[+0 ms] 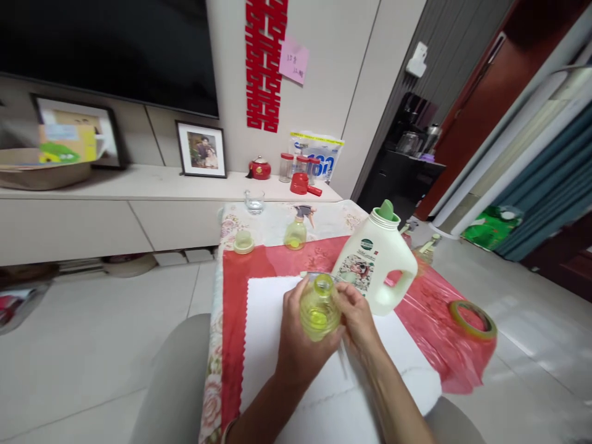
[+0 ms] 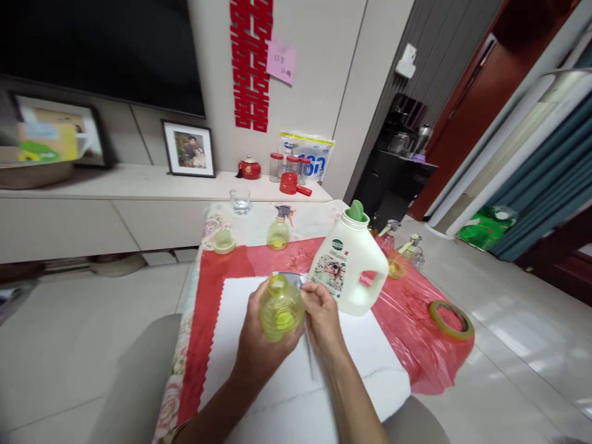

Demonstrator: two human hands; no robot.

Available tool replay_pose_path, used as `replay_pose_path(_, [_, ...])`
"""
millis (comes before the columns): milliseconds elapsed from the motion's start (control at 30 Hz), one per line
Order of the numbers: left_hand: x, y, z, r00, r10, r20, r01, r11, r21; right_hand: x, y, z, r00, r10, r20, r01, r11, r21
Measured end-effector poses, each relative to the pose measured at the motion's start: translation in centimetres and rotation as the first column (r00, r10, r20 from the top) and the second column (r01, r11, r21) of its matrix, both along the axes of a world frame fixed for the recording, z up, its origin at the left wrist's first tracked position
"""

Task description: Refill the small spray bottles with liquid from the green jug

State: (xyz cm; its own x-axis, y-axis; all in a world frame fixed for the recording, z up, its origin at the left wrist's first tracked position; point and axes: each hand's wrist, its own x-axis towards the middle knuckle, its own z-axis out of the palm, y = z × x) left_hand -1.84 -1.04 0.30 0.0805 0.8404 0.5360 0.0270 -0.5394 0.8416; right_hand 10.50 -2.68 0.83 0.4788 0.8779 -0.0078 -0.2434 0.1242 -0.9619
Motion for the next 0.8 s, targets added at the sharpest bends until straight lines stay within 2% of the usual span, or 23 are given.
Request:
replay_pose_path(100, [0.0, -0.3, 0.3, 0.999, -0.045, 0.021, 0.045, 0.999, -0.003, 0.6, -2.0, 1.2, 0.996, -0.074, 0.056, 0.074, 0.997, 0.004])
replay_pose_path(200, [0.0, -0.4, 0.4, 0.997, -0.072, 0.016, 0.073, 0.995, -0.063, 1.7, -4.6, 3.1, 0.970, -0.214, 0.113, 0.207, 0.976, 0.068])
replay_pose_path(233, [0.0, -0.4, 0.4, 0.997, -0.078, 0.003, 0.078, 0.993, -0.093, 2.1, -5.4, 4.1, 0.952, -0.280, 0.119, 0.269, 0.958, 0.100])
replay_pose_path(300, [0.2, -0.3, 0.5, 0.995, -0.100, -0.027, 0.094, 0.978, -0.186, 2.7, -6.6, 6.5, 0.897, -0.435, 0.077, 0.411, 0.886, 0.213])
replay_pose_path(333, [0.3, -0.3, 0.5, 0.992, -0.119, -0.036, 0.106, 0.963, -0.247, 2.9, -7.0, 7.9, 0.883, -0.467, 0.052, 0.441, 0.861, 0.253])
replay_pose_path(433, [0.7, -0.3, 0.4, 0.981, -0.191, -0.036, 0.160, 0.897, -0.412, 3.1, -7.0, 11.8, 0.908, -0.419, -0.003, 0.391, 0.844, 0.366])
replay_pose_path(533, [1.0, -0.4, 0.2, 0.961, -0.271, -0.047, 0.217, 0.853, -0.475, 2.7, -6.2, 14.4, 0.926, -0.377, -0.030, 0.346, 0.813, 0.469])
replay_pose_path(633, [1.1, -0.4, -0.1, 0.945, -0.313, -0.094, 0.236, 0.851, -0.469, 2.1, -5.2, 15.5, 0.918, -0.396, 0.028, 0.315, 0.770, 0.555])
replay_pose_path(800, [1.1, -0.4, -0.2, 0.934, -0.321, -0.158, 0.223, 0.867, -0.446, 1.2, -4.0, 15.6, 0.892, -0.442, 0.097, 0.304, 0.745, 0.594])
